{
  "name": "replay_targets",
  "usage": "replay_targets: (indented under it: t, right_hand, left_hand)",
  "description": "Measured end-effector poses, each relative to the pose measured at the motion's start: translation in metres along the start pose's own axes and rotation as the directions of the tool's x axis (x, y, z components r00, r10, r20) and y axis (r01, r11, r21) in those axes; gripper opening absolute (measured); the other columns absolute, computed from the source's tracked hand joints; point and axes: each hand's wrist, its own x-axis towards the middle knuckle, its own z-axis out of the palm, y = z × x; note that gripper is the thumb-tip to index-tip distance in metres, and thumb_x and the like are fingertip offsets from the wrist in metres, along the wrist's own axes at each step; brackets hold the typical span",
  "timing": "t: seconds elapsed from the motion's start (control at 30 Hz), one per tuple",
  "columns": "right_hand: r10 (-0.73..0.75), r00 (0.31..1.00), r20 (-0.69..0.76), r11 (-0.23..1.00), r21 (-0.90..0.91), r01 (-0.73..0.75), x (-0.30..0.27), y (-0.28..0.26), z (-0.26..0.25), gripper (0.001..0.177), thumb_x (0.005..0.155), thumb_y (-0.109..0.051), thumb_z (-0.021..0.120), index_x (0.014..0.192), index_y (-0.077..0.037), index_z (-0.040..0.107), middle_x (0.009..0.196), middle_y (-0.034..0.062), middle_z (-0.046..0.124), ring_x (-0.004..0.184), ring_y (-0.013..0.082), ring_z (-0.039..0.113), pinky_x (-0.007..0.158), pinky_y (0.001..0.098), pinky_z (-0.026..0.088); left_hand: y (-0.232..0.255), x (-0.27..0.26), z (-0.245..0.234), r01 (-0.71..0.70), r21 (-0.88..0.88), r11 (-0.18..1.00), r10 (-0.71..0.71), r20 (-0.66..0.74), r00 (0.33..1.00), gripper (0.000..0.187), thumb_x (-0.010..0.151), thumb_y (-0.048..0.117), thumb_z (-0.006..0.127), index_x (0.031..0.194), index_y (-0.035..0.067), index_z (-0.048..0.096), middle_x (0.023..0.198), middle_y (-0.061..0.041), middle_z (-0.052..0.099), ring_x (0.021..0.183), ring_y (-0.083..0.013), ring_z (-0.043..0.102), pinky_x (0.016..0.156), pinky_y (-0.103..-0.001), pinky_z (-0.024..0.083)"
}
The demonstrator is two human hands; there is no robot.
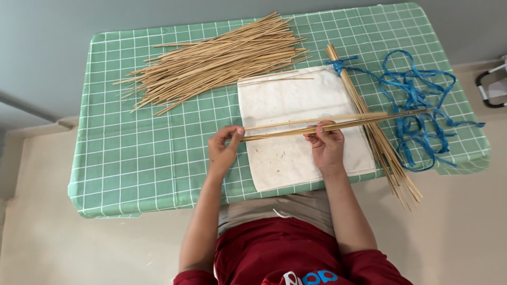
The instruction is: Gathering bamboo sticks into bundles and securing them with blue plastic ties.
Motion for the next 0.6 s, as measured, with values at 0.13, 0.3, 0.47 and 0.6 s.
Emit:
replay_targets:
  t: [0.13, 0.3, 0.47, 0.6]
  right_hand:
    - [-0.011, 1.000, 0.003, 1.000, 0.006, 0.011, 0.000, 0.001, 0.001, 0.012, 0.095, -0.002, 0.069, 0.104, 0.000, 0.060, 0.094, 0.0262, 0.075, 0.078, 0.0339, 0.078, 0.067, 0.0328, 0.069]
    - [-0.021, 1.000, -0.012, 1.000, 0.016, 0.021, 0.002, 0.008, -0.006, 0.013, 0.094, -0.001, 0.069, 0.104, -0.001, 0.061, 0.092, 0.0206, 0.073, 0.076, 0.0320, 0.078, 0.066, 0.0327, 0.071]
    - [-0.026, 1.000, 0.014, 1.000, 0.014, 0.026, -0.001, 0.010, -0.009, 0.017, 0.094, 0.000, 0.069, 0.109, 0.003, 0.061, 0.093, 0.0199, 0.071, 0.077, 0.0342, 0.078, 0.068, 0.0360, 0.071]
    - [-0.022, 0.998, 0.055, 1.000, 0.008, 0.022, 0.000, 0.008, -0.009, 0.024, 0.096, 0.000, 0.066, 0.119, 0.004, 0.061, 0.094, 0.0201, 0.071, 0.080, 0.0342, 0.078, 0.071, 0.0350, 0.071]
  left_hand:
    - [-0.008, -0.003, 0.011, 0.096, -0.027, 0.995, -0.096, 0.003, 0.995, 0.003, 0.092, 0.012, 0.080, 0.094, 0.010, 0.082, 0.076, -0.003, 0.075, 0.070, -0.0080, 0.065, 0.071, -0.027, 0.056]
    - [-0.004, -0.009, 0.017, 0.332, -0.243, 0.912, -0.323, 0.077, 0.943, 0.009, 0.097, 0.006, 0.069, 0.098, 0.001, 0.075, 0.087, -0.014, 0.074, 0.065, -0.0255, 0.074, 0.061, -0.037, 0.067]
    - [0.000, -0.012, 0.015, 0.337, -0.277, 0.900, -0.339, 0.041, 0.940, 0.010, 0.096, 0.002, 0.068, 0.096, -0.006, 0.074, 0.087, -0.019, 0.073, 0.060, -0.0274, 0.073, 0.056, -0.037, 0.068]
    - [0.005, -0.014, 0.012, 0.325, -0.274, 0.905, -0.328, 0.037, 0.944, 0.008, 0.093, -0.001, 0.069, 0.094, -0.008, 0.074, 0.085, -0.020, 0.074, 0.061, -0.0267, 0.074, 0.060, -0.037, 0.069]
